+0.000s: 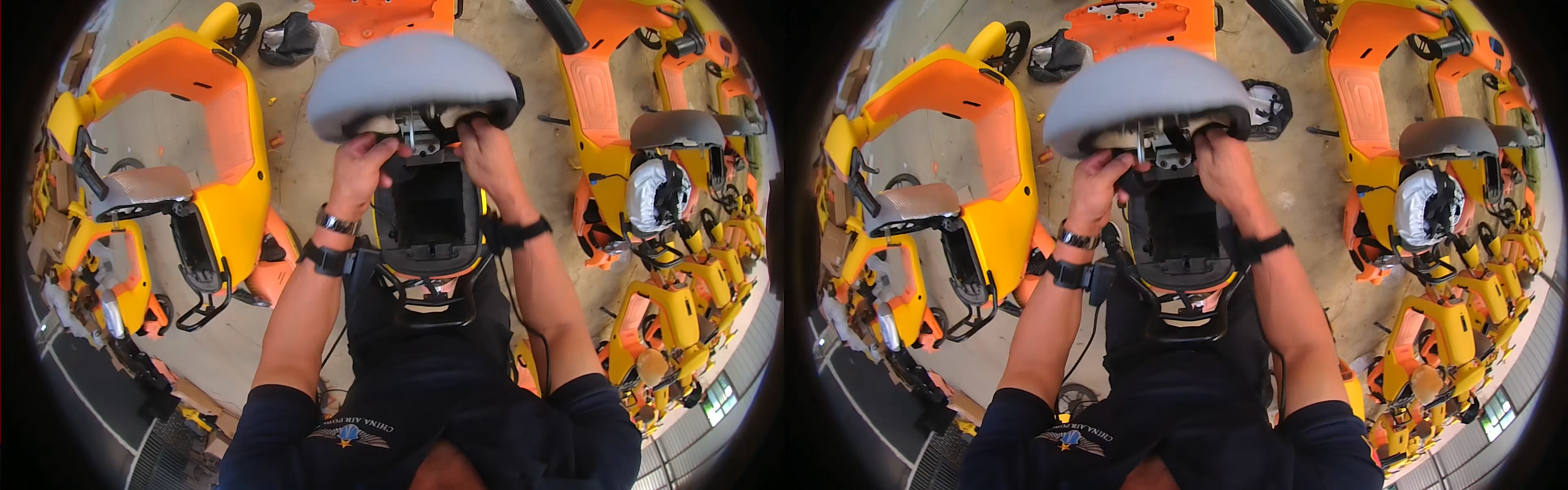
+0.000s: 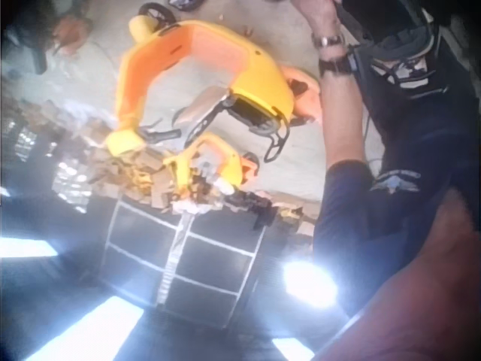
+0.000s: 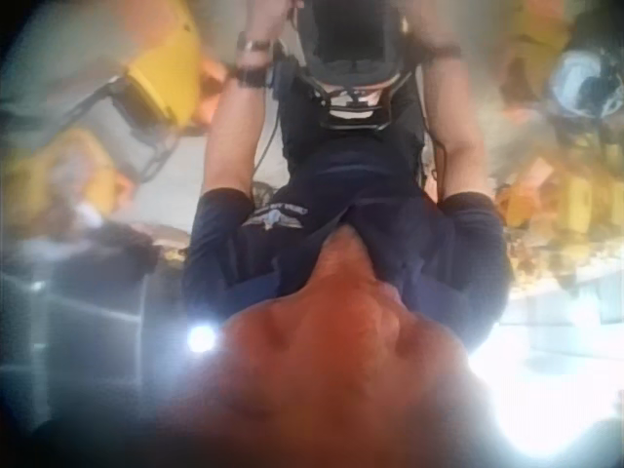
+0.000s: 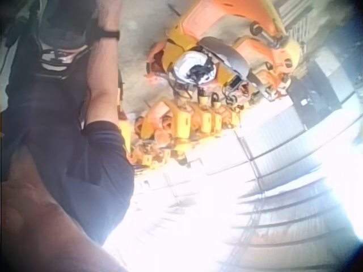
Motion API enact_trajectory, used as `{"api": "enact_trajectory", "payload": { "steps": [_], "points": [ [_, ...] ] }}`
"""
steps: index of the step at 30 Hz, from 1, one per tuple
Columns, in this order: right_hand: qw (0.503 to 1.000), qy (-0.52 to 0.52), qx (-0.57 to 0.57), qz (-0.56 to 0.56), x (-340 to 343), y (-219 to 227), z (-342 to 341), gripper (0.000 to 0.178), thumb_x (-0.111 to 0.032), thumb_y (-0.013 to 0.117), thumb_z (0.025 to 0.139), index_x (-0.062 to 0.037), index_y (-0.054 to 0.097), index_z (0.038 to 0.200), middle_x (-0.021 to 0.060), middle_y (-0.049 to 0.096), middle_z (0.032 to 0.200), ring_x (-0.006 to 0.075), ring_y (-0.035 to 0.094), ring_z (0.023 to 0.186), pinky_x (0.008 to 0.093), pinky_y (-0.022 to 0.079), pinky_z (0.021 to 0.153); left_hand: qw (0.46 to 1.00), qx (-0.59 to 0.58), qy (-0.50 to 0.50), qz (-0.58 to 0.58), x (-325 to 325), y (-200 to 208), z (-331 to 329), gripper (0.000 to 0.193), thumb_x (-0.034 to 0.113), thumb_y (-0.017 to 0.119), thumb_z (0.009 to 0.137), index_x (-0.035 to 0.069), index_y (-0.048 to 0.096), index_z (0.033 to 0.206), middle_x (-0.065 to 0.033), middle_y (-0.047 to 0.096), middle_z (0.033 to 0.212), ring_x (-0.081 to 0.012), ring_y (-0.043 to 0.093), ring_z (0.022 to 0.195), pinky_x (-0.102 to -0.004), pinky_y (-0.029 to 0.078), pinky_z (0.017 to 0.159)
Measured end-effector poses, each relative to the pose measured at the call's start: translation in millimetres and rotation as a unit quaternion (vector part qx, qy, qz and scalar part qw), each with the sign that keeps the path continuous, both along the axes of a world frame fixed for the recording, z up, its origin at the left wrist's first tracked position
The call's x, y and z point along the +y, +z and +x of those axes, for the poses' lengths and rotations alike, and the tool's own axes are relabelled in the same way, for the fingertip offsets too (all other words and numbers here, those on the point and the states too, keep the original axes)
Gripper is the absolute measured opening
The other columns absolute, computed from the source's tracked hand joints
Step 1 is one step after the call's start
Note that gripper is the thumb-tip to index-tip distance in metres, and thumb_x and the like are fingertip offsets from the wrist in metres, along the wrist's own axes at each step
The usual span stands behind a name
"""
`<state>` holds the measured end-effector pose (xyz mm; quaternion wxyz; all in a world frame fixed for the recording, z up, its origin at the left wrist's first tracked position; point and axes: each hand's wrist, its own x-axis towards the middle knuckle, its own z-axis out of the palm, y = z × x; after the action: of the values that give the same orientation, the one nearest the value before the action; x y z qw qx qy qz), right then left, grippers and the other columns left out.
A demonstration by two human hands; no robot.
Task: The person attaches, secures, and fits a cushioned seat onto the frame of an electric scooter by hand.
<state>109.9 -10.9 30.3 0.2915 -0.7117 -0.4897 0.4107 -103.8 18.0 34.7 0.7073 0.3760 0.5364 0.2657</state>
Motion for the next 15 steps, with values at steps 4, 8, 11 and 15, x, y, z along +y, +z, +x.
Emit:
{"api": "enact_trajectory", "payload": {
  "steps": [4,8,11,15],
  "points": [
    [0.986,-0.038,0.075,0.148,11,-53,-18,0.030,-0.023,0.051,0.094,0.0019,0.066,0.093,0.0247,0.065,0.086,0.0423,0.062,0.086,0.0450,0.049,0.078,0.980,0.051,-0.058,0.183,6,-30,4,0.019,0.015,0.059,0.093,0.000,0.065,0.102,-0.0122,0.071,0.099,-0.0119,0.064,0.069,-0.0221,0.050,0.055],
    [0.998,0.009,0.041,-0.040,9,-50,-12,0.032,-0.025,0.052,0.094,0.0034,0.066,0.094,0.0273,0.065,0.090,0.0439,0.063,0.086,0.0449,0.050,0.077,0.998,-0.051,-0.040,0.012,16,-27,13,0.023,0.016,0.061,0.093,-0.001,0.065,0.108,-0.0118,0.071,0.101,-0.0137,0.065,0.084,-0.0269,0.052,0.070],
    [0.985,-0.071,0.154,-0.033,-11,-43,-31,0.029,-0.023,0.055,0.095,0.0031,0.065,0.099,0.0120,0.065,0.077,0.0229,0.061,0.066,0.0338,0.049,0.062,0.997,-0.067,-0.039,0.001,9,-26,11,0.023,0.023,0.062,0.093,0.001,0.067,0.099,-0.0087,0.072,0.099,-0.0117,0.064,0.082,-0.0268,0.048,0.072],
    [0.958,-0.144,0.246,-0.021,-28,-34,-44,0.026,-0.022,0.059,0.094,0.0034,0.065,0.093,0.0012,0.062,0.073,0.0087,0.056,0.063,0.0250,0.047,0.055,0.996,-0.081,-0.014,-0.026,2,-23,4,0.017,0.020,0.063,0.093,0.004,0.067,0.089,-0.0100,0.071,0.102,-0.0121,0.064,0.085,-0.0258,0.047,0.071]
  ]
}}
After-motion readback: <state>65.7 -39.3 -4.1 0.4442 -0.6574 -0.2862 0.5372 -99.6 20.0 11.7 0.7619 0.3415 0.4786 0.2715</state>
